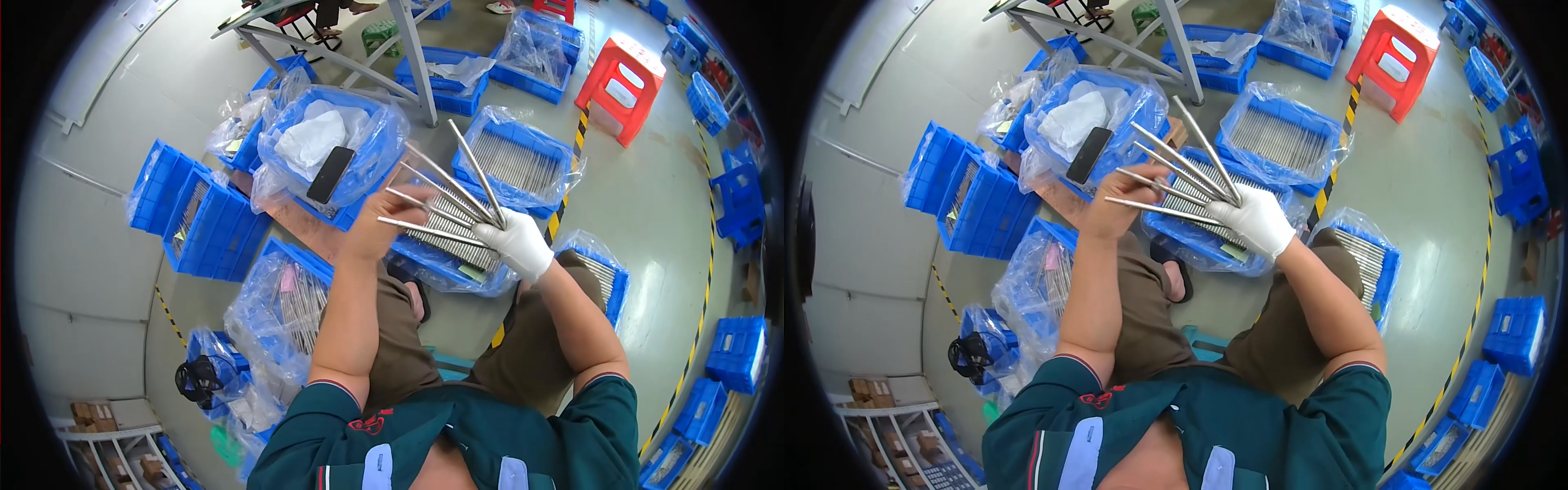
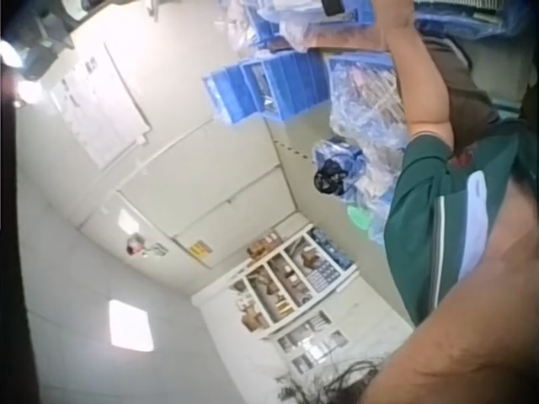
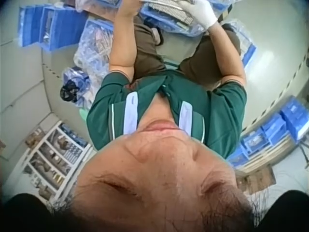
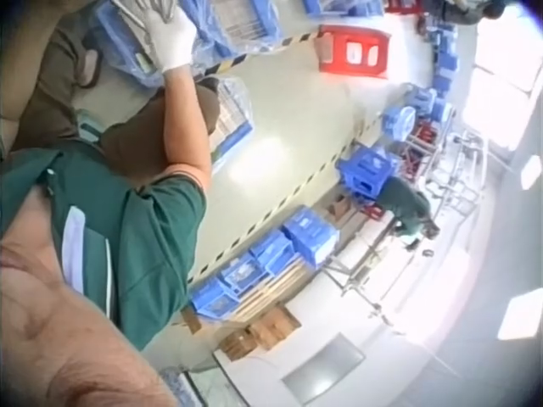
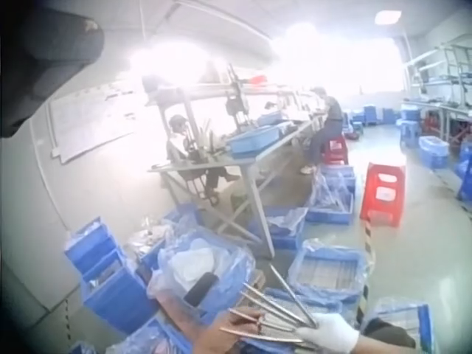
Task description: Sorting and inspecting thin metal rods and placing them into organized plastic trays.
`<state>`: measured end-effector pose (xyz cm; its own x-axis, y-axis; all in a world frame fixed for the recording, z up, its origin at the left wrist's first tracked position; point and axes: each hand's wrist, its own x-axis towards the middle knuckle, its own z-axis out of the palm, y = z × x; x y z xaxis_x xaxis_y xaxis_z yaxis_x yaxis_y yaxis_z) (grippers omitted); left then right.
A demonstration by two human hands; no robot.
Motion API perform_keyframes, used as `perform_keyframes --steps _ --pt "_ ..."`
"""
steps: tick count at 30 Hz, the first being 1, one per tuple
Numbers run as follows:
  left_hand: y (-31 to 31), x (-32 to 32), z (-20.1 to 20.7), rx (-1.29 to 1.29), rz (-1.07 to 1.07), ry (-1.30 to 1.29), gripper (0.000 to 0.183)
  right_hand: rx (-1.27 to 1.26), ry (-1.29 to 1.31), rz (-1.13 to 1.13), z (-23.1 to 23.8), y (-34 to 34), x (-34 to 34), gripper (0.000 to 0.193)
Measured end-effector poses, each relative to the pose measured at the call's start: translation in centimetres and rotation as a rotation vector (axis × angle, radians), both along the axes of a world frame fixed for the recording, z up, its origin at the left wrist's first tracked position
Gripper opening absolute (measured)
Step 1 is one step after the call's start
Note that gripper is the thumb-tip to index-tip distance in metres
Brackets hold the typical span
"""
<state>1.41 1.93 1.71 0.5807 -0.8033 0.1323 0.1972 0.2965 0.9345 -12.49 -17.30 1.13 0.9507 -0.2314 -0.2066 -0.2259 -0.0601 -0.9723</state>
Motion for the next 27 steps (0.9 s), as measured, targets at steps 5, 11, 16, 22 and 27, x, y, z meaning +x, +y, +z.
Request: perform_keyframes --steps 5,11,16,22,27 --pt "-1.0 -1.6 -0.8 -0.047 0.021 0.14 0.034 0.115 -0.003 -0.029 0.6 0.7 -0.2 0.016" --pt "-2.0 -2.1 -0.7 0.0 0.09 0.062 0.03 0.095 -0.065 -0.05 -0.7 0.2 -0.1 0.021" --pt "-1.3 -0.9 -0.1 -0.111 0.338 0.11 0.028 0.103 -0.034 -0.051 -0.6 -0.4 -0.1 0.021" --pt "0.1 1.2 0.0 -0.215 0.32 0.235 0.029 0.28 0.03 0.091 -1.7 -0.6 -0.8 0.02" --pt "-0.3 0.4 0.1 -0.19 0.272 0.241 0.031 0.345 0.037 0.116 -2.0 -0.3 -0.8 0.019"
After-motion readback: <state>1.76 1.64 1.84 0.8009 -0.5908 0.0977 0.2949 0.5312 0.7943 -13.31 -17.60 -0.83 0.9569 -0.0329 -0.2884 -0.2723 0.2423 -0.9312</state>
